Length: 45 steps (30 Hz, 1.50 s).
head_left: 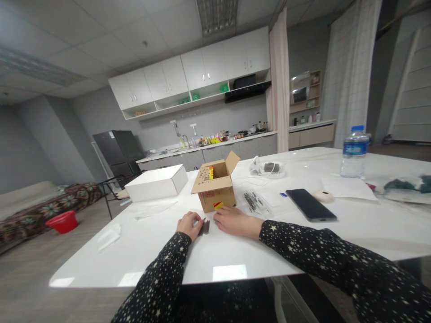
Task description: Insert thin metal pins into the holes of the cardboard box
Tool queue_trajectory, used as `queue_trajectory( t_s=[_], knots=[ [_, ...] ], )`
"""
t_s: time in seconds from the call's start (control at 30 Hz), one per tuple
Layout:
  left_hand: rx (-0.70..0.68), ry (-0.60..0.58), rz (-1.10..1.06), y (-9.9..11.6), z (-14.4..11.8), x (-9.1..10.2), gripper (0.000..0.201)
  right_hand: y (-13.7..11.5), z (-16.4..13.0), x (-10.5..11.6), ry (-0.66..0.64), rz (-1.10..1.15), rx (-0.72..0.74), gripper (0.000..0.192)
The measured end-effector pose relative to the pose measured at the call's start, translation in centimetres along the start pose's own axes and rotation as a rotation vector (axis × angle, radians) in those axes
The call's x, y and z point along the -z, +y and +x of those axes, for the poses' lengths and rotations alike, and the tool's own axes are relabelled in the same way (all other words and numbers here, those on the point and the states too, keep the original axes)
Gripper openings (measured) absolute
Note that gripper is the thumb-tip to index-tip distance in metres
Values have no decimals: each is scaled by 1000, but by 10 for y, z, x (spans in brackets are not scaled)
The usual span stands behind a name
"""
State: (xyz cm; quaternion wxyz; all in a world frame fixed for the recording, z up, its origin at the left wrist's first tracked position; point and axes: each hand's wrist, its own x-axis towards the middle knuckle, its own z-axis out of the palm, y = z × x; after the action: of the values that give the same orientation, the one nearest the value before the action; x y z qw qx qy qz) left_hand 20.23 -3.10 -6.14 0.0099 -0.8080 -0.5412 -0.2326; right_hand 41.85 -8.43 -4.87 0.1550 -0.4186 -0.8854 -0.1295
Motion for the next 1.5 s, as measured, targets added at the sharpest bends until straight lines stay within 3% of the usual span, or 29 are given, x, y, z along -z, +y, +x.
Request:
queue_trajectory(
  t_s=[0.7, 1.5],
  knots=[
    [119, 66, -53, -1, 0, 0, 13, 1, 0, -4, 18, -10, 13, 28],
    [174, -23, 32, -5, 1, 5, 17, 0, 1, -4, 9, -11, 22, 28]
  ],
)
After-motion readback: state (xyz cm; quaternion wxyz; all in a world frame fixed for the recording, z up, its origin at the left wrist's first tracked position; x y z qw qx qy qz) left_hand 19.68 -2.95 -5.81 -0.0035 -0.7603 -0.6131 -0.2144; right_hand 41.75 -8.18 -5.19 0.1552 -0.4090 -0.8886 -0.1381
